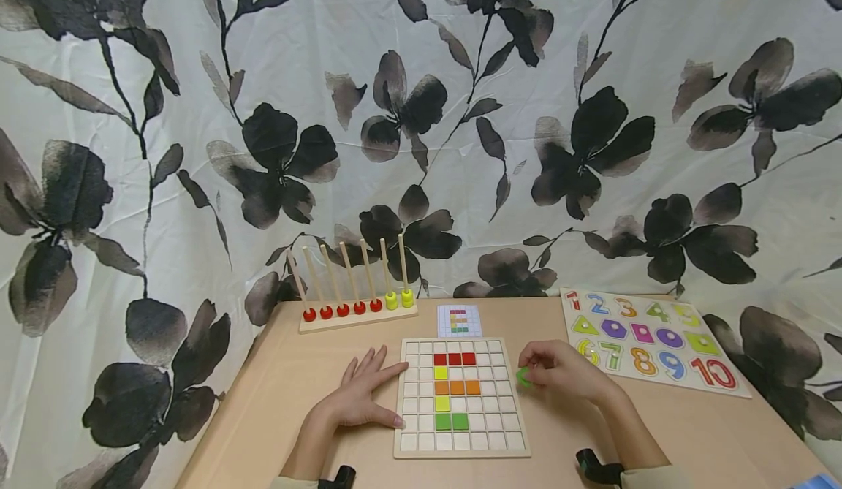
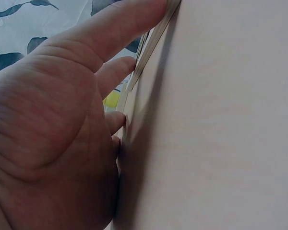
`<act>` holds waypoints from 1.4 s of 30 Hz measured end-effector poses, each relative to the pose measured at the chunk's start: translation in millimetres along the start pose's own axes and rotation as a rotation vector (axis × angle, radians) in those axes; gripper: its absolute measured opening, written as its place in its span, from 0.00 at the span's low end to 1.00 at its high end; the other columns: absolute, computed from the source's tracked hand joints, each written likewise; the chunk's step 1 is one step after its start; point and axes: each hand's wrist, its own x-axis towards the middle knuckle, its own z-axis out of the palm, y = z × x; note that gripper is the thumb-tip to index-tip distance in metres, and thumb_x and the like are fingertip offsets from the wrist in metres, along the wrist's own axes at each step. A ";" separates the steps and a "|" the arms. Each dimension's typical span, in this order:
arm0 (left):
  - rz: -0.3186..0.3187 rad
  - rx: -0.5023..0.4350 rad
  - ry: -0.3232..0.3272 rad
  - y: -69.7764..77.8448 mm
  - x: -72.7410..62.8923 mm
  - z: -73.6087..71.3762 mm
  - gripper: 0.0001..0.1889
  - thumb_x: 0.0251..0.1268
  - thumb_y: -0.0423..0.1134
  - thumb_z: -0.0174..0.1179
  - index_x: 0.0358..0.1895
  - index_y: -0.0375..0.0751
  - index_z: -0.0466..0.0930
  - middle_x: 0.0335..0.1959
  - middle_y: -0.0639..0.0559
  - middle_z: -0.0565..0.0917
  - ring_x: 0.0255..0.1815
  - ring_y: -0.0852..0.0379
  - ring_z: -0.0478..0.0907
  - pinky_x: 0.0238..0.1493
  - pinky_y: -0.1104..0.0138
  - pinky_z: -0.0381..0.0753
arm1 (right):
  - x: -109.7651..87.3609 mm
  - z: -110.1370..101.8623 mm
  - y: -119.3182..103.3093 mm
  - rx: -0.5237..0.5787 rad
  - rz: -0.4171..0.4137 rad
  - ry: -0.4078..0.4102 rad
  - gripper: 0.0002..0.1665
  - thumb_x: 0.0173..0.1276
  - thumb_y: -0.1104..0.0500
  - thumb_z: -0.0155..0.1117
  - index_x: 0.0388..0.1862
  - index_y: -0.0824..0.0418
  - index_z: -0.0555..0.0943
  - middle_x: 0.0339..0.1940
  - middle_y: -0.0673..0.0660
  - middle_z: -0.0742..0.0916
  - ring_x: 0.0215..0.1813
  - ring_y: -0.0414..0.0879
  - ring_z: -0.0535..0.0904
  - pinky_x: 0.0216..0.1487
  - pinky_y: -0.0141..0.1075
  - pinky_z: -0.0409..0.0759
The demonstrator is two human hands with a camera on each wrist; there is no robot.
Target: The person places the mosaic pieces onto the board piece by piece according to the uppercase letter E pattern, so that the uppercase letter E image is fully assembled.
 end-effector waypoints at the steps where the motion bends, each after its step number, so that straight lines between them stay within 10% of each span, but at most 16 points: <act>1: -0.001 -0.001 0.000 0.0 0.0 -0.1 0.53 0.43 0.65 0.79 0.78 0.63 0.68 0.87 0.38 0.43 0.87 0.33 0.32 0.80 0.34 0.25 | 1.6 2.2 -2.8 0.010 -0.011 0.012 0.05 0.70 0.63 0.70 0.44 0.59 0.85 0.32 0.57 0.86 0.32 0.41 0.80 0.34 0.30 0.80; 13: 0.004 0.007 0.003 3.3 -1.2 -0.7 0.52 0.44 0.65 0.79 0.78 0.62 0.68 0.87 0.37 0.44 0.87 0.32 0.33 0.80 0.33 0.26 | 14.7 31.5 -32.9 0.022 -0.042 -0.004 0.13 0.69 0.66 0.71 0.52 0.59 0.86 0.43 0.57 0.88 0.40 0.43 0.82 0.43 0.27 0.83; 42: 0.004 0.005 0.002 3.4 -0.5 0.2 0.52 0.45 0.63 0.80 0.78 0.61 0.68 0.87 0.36 0.44 0.87 0.31 0.32 0.80 0.33 0.26 | 20.9 75.0 -41.9 -0.122 0.026 -0.232 0.10 0.61 0.60 0.80 0.39 0.55 0.86 0.25 0.45 0.82 0.30 0.34 0.75 0.32 0.25 0.75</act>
